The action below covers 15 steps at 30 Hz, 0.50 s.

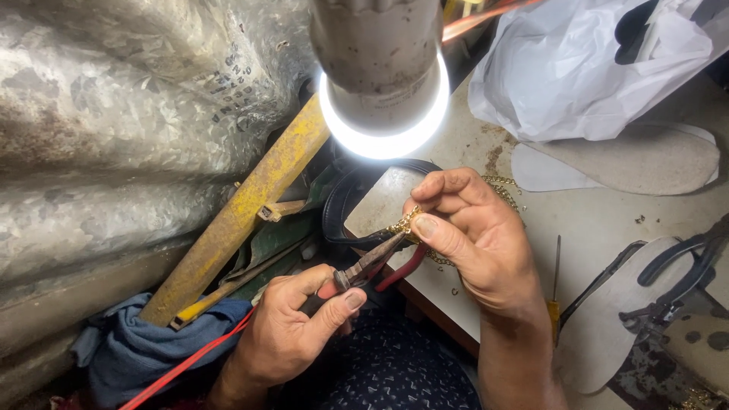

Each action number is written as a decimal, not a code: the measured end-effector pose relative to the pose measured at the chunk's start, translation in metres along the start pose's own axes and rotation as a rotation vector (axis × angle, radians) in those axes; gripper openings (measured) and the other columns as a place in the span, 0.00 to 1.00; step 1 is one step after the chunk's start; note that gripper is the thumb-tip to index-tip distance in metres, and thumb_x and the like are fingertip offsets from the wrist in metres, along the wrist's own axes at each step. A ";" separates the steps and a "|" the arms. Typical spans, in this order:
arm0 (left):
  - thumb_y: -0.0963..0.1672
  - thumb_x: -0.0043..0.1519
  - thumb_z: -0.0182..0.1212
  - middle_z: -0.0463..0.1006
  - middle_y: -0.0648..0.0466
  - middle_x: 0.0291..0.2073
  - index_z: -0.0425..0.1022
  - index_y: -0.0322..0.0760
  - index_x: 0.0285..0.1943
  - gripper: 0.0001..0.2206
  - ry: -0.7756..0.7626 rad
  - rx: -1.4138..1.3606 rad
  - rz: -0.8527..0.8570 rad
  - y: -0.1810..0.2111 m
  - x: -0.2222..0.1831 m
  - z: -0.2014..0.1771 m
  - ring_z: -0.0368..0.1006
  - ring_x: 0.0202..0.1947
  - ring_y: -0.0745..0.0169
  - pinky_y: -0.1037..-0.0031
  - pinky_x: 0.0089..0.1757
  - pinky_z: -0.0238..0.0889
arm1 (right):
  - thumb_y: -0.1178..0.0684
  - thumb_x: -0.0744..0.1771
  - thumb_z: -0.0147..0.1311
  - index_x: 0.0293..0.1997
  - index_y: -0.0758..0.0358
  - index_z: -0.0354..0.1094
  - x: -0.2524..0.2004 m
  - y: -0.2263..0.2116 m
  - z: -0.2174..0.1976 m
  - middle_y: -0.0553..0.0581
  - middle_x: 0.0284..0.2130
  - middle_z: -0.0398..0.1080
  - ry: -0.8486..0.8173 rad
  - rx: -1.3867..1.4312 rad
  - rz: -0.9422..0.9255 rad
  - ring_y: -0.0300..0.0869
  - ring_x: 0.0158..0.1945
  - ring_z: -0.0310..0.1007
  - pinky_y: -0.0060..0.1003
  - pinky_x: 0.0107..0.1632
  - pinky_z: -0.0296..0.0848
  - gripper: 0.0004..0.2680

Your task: Attaching a decorative gold chain to a black leather belt using pliers to manipulate the links.

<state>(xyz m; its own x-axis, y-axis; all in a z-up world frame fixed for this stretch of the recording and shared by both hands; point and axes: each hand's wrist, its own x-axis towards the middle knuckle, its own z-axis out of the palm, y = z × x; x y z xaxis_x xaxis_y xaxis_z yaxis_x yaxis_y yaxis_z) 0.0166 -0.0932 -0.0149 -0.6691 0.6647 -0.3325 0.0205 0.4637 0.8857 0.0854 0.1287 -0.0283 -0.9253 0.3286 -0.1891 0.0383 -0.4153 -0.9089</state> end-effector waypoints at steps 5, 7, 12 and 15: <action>0.48 0.63 0.63 0.78 0.65 0.16 0.63 0.44 0.23 0.17 0.007 0.036 0.032 -0.002 -0.002 0.000 0.71 0.20 0.73 0.79 0.31 0.65 | 0.61 0.67 0.56 0.49 0.63 0.66 -0.005 -0.006 0.004 0.55 0.35 0.73 0.028 -0.116 -0.034 0.37 0.40 0.72 0.29 0.46 0.75 0.08; 0.50 0.62 0.66 0.54 0.64 0.16 0.62 0.44 0.24 0.19 0.040 0.129 -0.009 -0.007 -0.005 0.001 0.49 0.18 0.69 0.75 0.25 0.49 | 0.61 0.67 0.56 0.50 0.63 0.66 -0.005 -0.007 0.002 0.55 0.35 0.73 0.009 -0.140 -0.045 0.37 0.39 0.73 0.29 0.45 0.76 0.08; 0.49 0.62 0.66 0.58 0.64 0.17 0.62 0.44 0.23 0.18 0.092 0.111 0.000 -0.002 -0.007 0.002 0.54 0.20 0.70 0.76 0.26 0.52 | 0.61 0.68 0.56 0.48 0.62 0.68 -0.008 -0.012 0.007 0.54 0.43 0.74 0.021 -0.425 -0.232 0.39 0.48 0.75 0.29 0.55 0.76 0.06; 0.47 0.63 0.65 0.59 0.62 0.17 0.62 0.42 0.22 0.18 0.149 0.159 0.066 -0.001 -0.008 0.004 0.55 0.20 0.69 0.75 0.26 0.54 | 0.63 0.68 0.55 0.46 0.62 0.70 -0.005 -0.017 0.003 0.57 0.42 0.75 -0.060 -0.688 -0.444 0.43 0.47 0.76 0.34 0.54 0.75 0.05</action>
<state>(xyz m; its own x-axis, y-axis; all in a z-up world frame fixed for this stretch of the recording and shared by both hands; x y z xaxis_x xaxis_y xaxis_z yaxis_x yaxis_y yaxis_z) 0.0248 -0.0970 -0.0141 -0.7645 0.6084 -0.2131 0.1774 0.5163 0.8378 0.0884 0.1314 -0.0106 -0.9265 0.2863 0.2441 -0.1312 0.3620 -0.9229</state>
